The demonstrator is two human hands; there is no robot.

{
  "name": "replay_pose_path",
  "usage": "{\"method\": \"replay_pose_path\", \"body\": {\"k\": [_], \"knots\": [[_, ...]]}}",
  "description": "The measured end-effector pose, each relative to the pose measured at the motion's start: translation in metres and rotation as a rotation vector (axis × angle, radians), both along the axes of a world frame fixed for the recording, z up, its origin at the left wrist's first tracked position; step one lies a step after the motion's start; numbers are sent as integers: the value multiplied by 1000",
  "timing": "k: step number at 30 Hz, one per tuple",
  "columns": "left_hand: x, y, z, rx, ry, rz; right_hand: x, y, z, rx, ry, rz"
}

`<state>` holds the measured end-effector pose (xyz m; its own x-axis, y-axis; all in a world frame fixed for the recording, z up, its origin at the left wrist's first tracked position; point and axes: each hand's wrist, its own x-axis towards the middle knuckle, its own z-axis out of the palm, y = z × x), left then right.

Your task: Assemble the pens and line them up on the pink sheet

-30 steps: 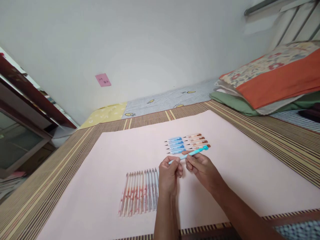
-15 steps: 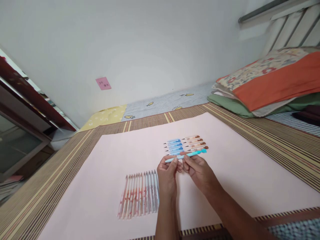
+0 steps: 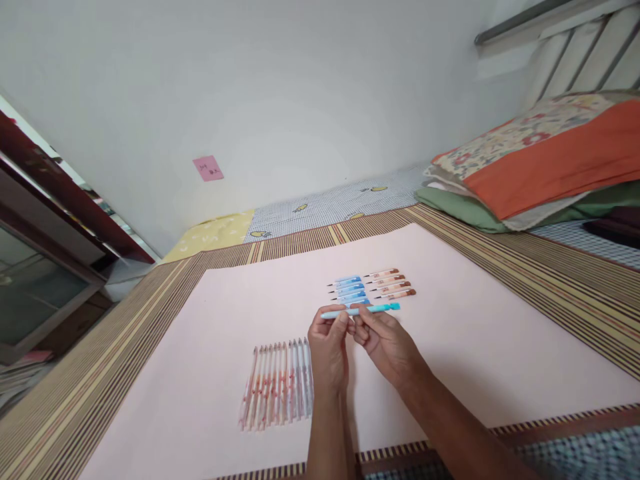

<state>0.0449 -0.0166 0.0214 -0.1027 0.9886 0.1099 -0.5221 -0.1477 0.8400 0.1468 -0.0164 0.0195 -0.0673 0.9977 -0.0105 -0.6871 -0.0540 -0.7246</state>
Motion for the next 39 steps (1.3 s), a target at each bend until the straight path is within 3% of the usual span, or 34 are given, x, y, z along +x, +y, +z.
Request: {"method": "replay_pose_path", "body": {"k": [5,9,16,19,23,28,34,39], "knots": [[-7,5,0,-87,-154,28,13,-3,3,153,-62,191],[-15,7,2,-87,-212,21,21,-2,3,138,-32,301],[-12,5,4,-63,-281,-123,12,-3,-3,166,-4,279],[-14,5,3,-75,-284,-68,8,-4,-4,198,-58,177],[-21,7,4,-101,-228,58,11,-5,-2,219,-112,195],[-26,8,5,-91,-168,80,19,-4,-2,178,-207,275],[-26,9,2,-100,-62,103,27,0,-9,225,-584,269],[-21,10,-3,-125,133,90,22,-3,-13,193,-625,345]]}}
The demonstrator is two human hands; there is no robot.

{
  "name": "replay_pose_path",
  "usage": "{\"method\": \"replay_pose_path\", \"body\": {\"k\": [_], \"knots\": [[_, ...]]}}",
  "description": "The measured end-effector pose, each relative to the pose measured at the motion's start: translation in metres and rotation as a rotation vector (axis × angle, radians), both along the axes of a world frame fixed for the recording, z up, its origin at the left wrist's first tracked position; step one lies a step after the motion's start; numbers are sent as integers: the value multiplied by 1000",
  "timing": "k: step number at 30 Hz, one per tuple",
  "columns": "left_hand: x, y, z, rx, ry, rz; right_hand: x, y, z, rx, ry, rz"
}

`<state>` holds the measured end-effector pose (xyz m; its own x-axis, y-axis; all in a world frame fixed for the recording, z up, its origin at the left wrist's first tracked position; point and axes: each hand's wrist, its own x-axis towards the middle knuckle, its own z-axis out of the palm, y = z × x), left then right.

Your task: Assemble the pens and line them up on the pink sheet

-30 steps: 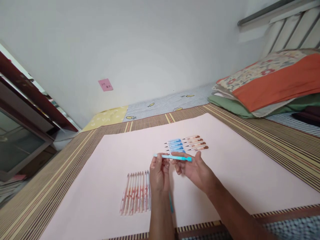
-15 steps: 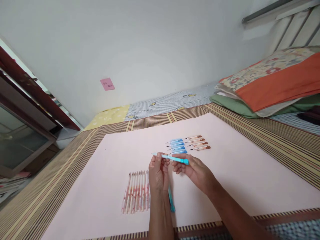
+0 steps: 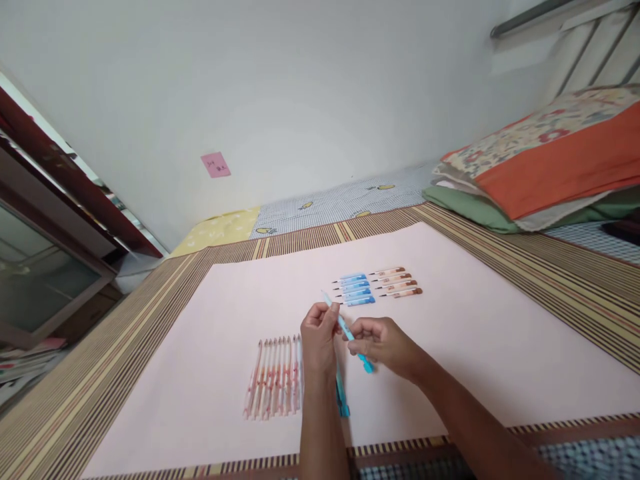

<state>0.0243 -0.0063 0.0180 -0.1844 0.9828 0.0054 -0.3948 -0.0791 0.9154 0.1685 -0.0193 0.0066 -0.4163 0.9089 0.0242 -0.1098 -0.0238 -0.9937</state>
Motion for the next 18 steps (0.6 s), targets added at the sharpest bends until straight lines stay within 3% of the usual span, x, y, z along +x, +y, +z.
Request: {"method": "replay_pose_path", "body": {"k": [2,4,7,10,15,18], "knots": [[0,-2,0,-16,56,28,-2,-2,-2,-29,-21,-1],[-7,-7,3,-37,80,150,-2,-3,-5,-84,-57,4],[-29,-19,12,-55,71,324,-1,-5,-11,-138,-150,-22],[-54,-31,23,-81,64,409,-3,-7,-14,-125,-309,-88],[-69,-63,33,-77,187,377,-7,-15,-15,-18,-492,-155],[-60,-108,14,-30,443,272,-14,-20,-19,36,-571,-175]]}}
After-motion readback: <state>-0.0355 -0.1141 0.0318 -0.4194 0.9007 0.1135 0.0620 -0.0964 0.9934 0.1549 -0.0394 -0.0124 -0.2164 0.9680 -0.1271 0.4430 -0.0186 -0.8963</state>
